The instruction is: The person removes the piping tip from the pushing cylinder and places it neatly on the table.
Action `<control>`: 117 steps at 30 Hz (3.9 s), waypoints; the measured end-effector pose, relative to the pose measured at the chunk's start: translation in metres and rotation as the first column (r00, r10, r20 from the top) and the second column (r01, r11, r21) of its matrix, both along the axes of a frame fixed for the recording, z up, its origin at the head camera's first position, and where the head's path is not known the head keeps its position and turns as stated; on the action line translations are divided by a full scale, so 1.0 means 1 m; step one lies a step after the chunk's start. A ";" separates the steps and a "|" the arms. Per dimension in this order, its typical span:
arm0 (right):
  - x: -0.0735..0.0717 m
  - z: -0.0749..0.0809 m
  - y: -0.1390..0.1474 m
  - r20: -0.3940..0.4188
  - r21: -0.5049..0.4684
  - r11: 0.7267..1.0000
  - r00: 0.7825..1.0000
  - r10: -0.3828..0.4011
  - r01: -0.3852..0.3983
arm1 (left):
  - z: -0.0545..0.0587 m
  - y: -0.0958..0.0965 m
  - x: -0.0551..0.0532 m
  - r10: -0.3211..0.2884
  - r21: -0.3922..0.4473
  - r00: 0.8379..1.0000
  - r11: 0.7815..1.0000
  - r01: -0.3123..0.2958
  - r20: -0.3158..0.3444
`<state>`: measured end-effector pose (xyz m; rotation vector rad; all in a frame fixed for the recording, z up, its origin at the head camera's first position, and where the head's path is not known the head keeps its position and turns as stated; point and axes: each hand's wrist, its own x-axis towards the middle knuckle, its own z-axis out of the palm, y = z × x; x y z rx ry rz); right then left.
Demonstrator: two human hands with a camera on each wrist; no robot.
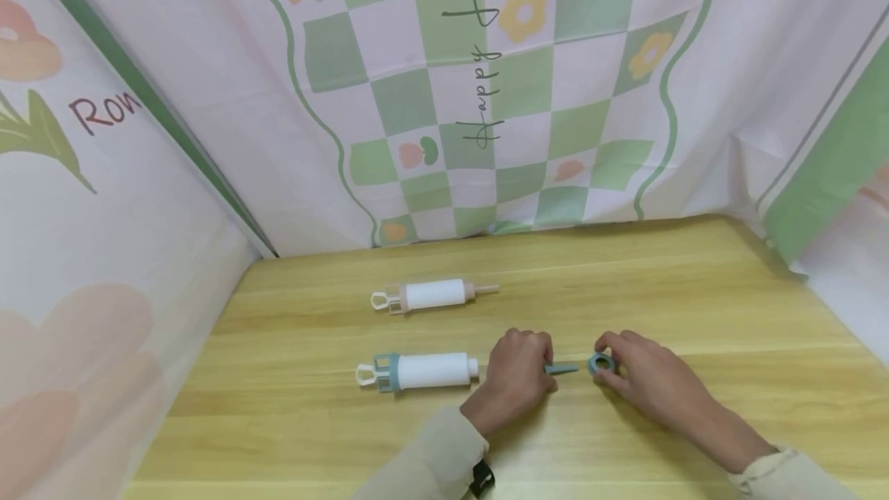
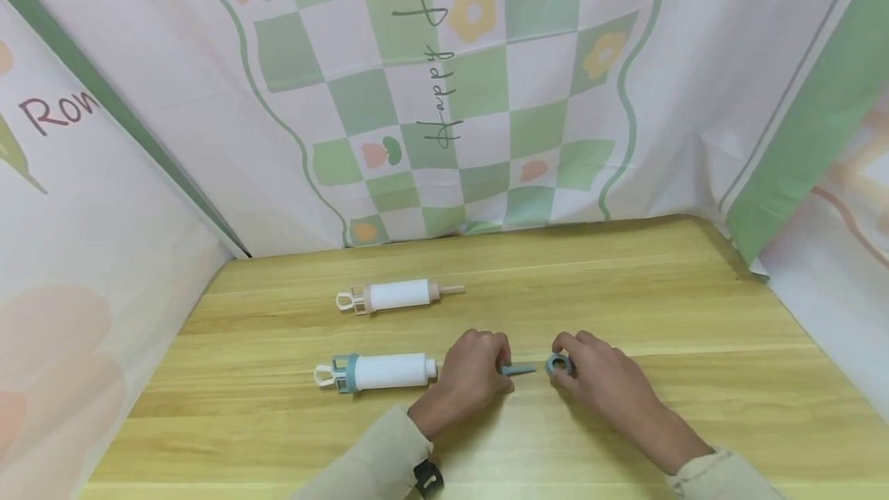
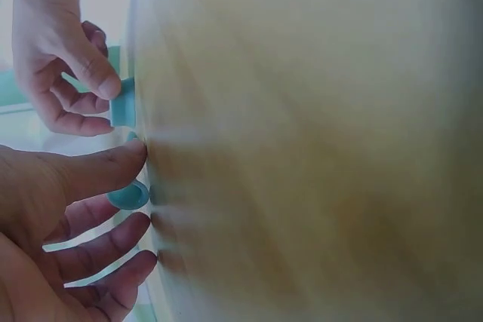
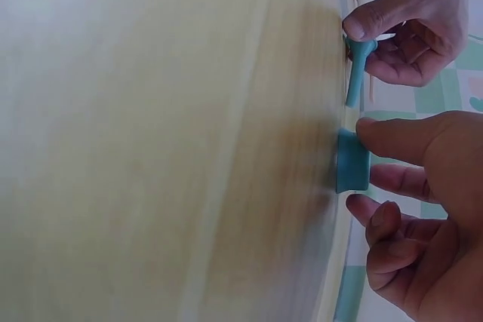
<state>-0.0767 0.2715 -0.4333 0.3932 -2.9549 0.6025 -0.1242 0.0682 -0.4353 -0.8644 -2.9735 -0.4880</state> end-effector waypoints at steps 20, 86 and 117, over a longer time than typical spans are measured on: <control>0.007 0.010 -0.007 -0.008 -0.036 0.998 0.999 -0.048 0.048 | 0.002 -0.005 0.002 0.050 0.007 0.998 0.999 -0.051 0.043; -0.040 0.046 -0.060 -0.029 -0.201 0.975 0.995 0.091 -0.095 | 0.042 -0.114 -0.024 0.154 0.209 0.986 0.964 -0.165 0.064; -0.094 0.033 -0.065 0.176 -0.412 0.906 0.967 0.185 -0.098 | 0.042 -0.187 -0.076 0.279 0.317 0.931 0.883 -0.345 0.235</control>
